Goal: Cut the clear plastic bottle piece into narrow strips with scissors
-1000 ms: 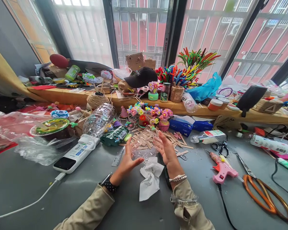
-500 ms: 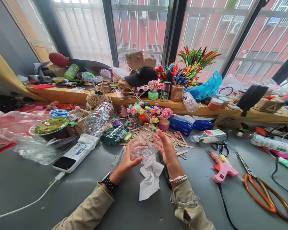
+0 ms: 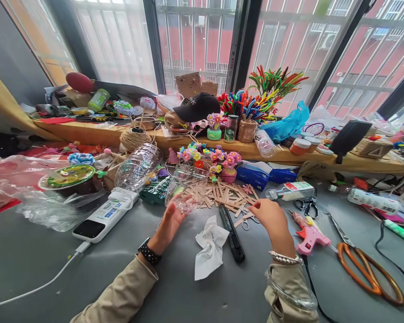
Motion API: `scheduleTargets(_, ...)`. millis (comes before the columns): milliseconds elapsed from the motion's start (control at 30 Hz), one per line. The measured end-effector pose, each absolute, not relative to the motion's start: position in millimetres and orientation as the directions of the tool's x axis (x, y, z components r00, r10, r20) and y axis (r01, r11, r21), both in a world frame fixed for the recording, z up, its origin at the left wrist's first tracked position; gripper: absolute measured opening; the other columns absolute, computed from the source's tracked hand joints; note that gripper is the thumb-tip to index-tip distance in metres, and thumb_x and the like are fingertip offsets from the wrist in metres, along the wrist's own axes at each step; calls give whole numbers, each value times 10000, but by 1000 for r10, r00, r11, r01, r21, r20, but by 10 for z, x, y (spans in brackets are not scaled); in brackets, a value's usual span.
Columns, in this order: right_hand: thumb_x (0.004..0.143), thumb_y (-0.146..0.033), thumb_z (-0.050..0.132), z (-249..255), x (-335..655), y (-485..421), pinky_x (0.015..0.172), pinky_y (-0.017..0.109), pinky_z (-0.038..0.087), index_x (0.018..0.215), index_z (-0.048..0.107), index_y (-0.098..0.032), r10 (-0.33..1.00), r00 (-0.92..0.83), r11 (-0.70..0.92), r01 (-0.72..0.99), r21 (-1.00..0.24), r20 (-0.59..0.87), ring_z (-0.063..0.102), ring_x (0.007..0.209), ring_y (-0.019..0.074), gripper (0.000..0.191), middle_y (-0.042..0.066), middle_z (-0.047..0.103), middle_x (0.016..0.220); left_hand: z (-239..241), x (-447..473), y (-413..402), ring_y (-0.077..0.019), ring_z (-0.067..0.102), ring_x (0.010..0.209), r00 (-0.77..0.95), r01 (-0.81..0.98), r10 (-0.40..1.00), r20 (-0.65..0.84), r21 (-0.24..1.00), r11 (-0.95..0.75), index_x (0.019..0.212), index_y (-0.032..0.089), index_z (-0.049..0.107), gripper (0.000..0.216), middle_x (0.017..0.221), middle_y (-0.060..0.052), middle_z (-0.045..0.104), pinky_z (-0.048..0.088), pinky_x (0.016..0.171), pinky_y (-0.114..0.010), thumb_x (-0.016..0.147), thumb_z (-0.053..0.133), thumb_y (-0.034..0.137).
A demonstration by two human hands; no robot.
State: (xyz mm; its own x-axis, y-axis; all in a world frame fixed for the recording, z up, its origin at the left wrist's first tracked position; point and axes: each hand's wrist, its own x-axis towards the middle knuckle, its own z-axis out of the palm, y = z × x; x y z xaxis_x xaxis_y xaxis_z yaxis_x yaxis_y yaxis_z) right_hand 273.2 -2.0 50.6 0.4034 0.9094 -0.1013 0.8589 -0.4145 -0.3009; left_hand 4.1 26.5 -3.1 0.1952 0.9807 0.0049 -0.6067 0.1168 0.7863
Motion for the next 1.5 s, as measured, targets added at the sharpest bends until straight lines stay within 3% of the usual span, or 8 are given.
scheduleTargets(100,785,-324,544,413,2769,6,628,297,446,724,694,-183,843,485,-528,829,-183,-234,662,746,242,216,109,709,747,-25,40,266,-290,539,1102,183,-603,983,19,792,97,1252,214,373,885,1236,-147,519,357,985,-448,532,711,604)
scheduleTargets(433,730,-194,592,314,2690,61,562,228,466,702,679,-182,827,405,-514,826,-232,-390,655,607,153,93,46,703,684,-17,31,270,-296,539,1107,150,-596,989,6,798,86,1252,213,362,867,1227,-148,524,372,973,-453,555,694,608)
scheduleTargets(567,744,-264,600,348,2655,51,582,222,469,736,679,-186,836,388,-495,838,-229,-387,662,656,155,111,48,709,725,-49,28,272,-294,550,1088,138,-584,990,17,809,67,1262,212,344,863,1243,-152,509,387,958,-448,571,696,591)
scheduleTargets(767,663,-165,632,312,2565,67,612,252,471,683,671,-175,812,430,-515,846,-138,-394,672,730,200,44,73,705,741,-76,26,275,-284,549,1089,142,-577,990,17,814,69,1270,210,335,842,1252,-155,502,396,947,-428,599,681,582)
scheduleTargets(933,644,-189,656,257,2592,69,660,291,479,877,656,-164,818,462,-518,850,-91,-344,649,904,253,235,127,680,1000,-75,27,285,-285,554,1073,128,-565,992,4,822,70,1253,196,343,866,1258,-168,483,406,930,-418,569,691,598)
scheduleTargets(1067,671,-221,654,217,2645,69,694,299,483,991,629,-144,830,462,-510,856,-90,-311,634,950,263,329,151,662,1056,-92,28,297,-274,559,1066,129,-560,992,-5,825,77,1241,212,363,847,1248,-153,497,392,940,-411,563,693,598)
scheduleTargets(1233,828,-313,510,211,2672,79,792,350,458,1247,483,-133,837,491,-525,845,-102,-242,569,1080,285,457,182,575,1212,-90,32,294,-275,566,1059,123,-561,992,-14,824,81,1233,221,367,846,1237,-147,510,389,945,-419,553,694,604)
scheduleTargets(1500,710,-359,654,219,2708,51,705,313,470,1003,628,-124,821,484,-530,843,-89,-302,617,990,287,377,158,647,1106,-57,25,281,-279,556,1070,131,-556,991,-19,826,90,1251,202,354,898,1243,-163,494,388,950,-412,535,696,622)
